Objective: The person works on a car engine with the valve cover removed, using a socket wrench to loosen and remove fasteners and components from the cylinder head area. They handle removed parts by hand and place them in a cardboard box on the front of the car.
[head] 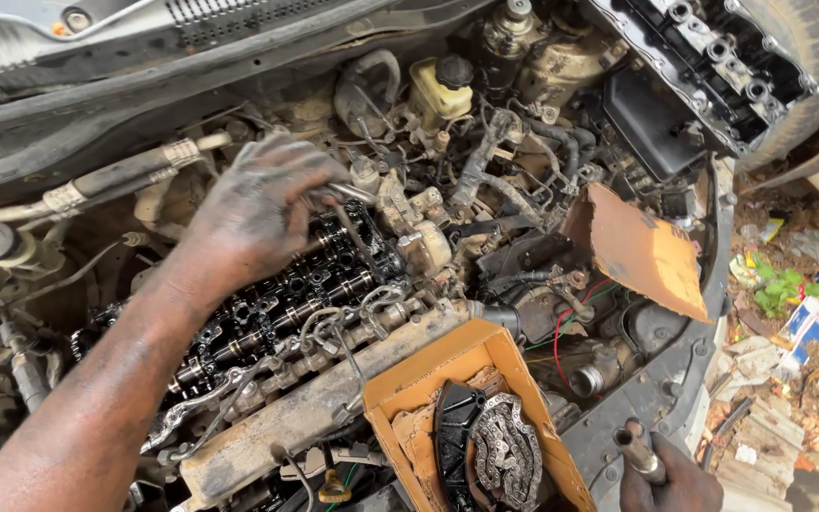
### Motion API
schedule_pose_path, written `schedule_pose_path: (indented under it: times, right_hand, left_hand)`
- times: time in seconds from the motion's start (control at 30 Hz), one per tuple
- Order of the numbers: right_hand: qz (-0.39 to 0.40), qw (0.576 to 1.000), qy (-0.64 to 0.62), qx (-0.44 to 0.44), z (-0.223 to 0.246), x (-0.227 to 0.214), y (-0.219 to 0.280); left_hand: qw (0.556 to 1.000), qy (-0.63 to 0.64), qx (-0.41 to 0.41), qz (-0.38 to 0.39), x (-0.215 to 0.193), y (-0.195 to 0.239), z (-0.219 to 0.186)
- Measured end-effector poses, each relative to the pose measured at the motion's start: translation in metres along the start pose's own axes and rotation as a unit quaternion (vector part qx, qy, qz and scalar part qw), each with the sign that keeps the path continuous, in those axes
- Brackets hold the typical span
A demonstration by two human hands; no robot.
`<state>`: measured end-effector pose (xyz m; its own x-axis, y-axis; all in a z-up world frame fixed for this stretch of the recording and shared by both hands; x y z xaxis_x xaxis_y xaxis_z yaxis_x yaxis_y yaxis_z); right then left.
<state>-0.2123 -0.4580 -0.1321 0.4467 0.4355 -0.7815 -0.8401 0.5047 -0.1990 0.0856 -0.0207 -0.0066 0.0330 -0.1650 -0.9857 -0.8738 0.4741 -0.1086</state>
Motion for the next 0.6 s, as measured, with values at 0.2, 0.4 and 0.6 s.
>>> schedule_pose_path:
  times: [0.2,0.4,0.6]
  right_hand:
    - [0.059,0.998,0.014,-0.002,0.021,-0.001,0.000]
    - [0.134,0.987,0.057,0.062,0.009,0.015,0.007]
    - [0.147,0.989,0.034,0.004,0.041,0.016,0.004]
  left_hand:
    - [0.998,-0.032,0.050,0.022,-0.003,-0.004,-0.002]
    - [0.993,-0.089,0.076,0.002,-0.003,-0.003,-0.027]
    - [0.986,-0.153,0.017,0.067,-0.016,-0.002,-0.047]
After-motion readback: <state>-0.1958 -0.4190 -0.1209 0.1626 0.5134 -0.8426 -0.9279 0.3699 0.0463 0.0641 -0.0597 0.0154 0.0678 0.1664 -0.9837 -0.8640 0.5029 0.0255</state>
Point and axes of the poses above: each hand's wrist, its own y-axis away from the middle knuckle, its own x-axis out of the palm, z = x × y, the point moved 7 cm from there along -y, towards the middle knuckle, and after that the axes turned 10 degrees about -y, right-handed, at the moved point
